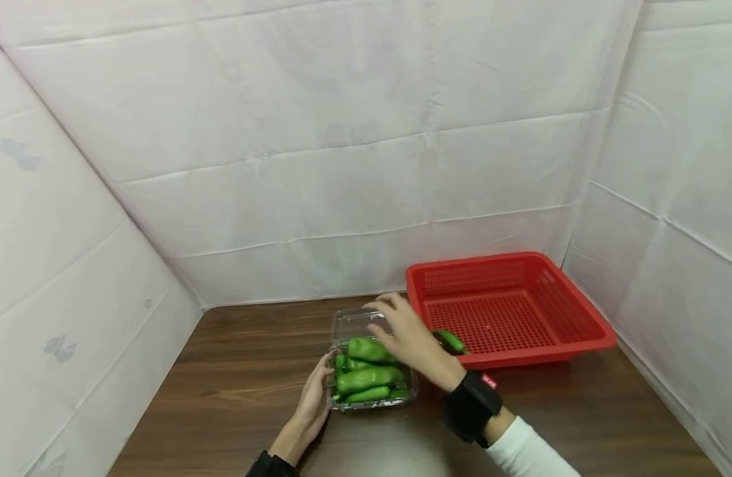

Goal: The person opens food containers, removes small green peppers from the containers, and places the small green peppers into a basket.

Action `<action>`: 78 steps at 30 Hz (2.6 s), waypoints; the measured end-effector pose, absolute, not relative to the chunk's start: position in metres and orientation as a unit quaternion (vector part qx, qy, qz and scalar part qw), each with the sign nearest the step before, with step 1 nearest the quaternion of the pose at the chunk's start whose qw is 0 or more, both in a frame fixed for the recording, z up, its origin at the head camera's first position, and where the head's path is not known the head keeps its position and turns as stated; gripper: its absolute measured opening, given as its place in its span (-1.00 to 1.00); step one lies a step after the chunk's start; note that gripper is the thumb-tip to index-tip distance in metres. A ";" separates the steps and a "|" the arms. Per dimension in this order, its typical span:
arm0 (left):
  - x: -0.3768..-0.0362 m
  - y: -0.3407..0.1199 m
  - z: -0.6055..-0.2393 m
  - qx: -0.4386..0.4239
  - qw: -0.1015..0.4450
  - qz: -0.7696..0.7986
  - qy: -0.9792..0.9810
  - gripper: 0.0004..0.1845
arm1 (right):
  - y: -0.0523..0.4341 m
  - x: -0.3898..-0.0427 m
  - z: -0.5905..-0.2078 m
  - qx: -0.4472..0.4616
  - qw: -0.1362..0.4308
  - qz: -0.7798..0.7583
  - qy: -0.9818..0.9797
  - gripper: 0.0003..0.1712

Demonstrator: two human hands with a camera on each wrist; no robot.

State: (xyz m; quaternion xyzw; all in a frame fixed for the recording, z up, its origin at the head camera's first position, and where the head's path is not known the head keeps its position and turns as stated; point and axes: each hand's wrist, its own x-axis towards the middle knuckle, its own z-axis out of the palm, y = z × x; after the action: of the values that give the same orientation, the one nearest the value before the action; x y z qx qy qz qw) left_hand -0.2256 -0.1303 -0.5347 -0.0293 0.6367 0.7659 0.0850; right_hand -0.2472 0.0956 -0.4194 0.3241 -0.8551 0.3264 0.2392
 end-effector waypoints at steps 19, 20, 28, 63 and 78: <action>-0.227 -0.133 -0.534 -0.036 0.092 0.761 0.641 -0.31 | 0.050 -0.206 -0.482 0.324 0.114 0.173 -0.923 -0.48; -0.227 -0.133 -0.534 -0.037 0.089 0.762 0.641 -0.32 | 0.050 -0.205 -0.482 0.322 0.114 0.169 -0.924 -0.48; -0.228 -0.138 -0.531 -0.029 0.082 0.761 0.643 -0.32 | 0.050 -0.207 -0.482 0.328 0.116 0.176 -0.921 -0.50; -0.227 -0.136 -0.534 -0.028 0.087 0.757 0.647 -0.32 | 0.074 -0.205 -0.451 0.293 0.099 0.219 -0.925 -0.50; -0.228 -0.144 -0.533 -0.031 0.097 0.751 0.653 -0.32 | 0.067 -0.205 -0.455 0.284 0.137 0.226 -0.922 -0.49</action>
State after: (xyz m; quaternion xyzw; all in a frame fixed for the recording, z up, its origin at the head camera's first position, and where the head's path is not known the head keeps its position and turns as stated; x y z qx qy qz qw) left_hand -0.2281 -0.1438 -0.5331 -0.0311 0.6526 0.7509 0.0966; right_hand -0.2046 0.0665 -0.4546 0.2838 -0.9217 0.2260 0.1370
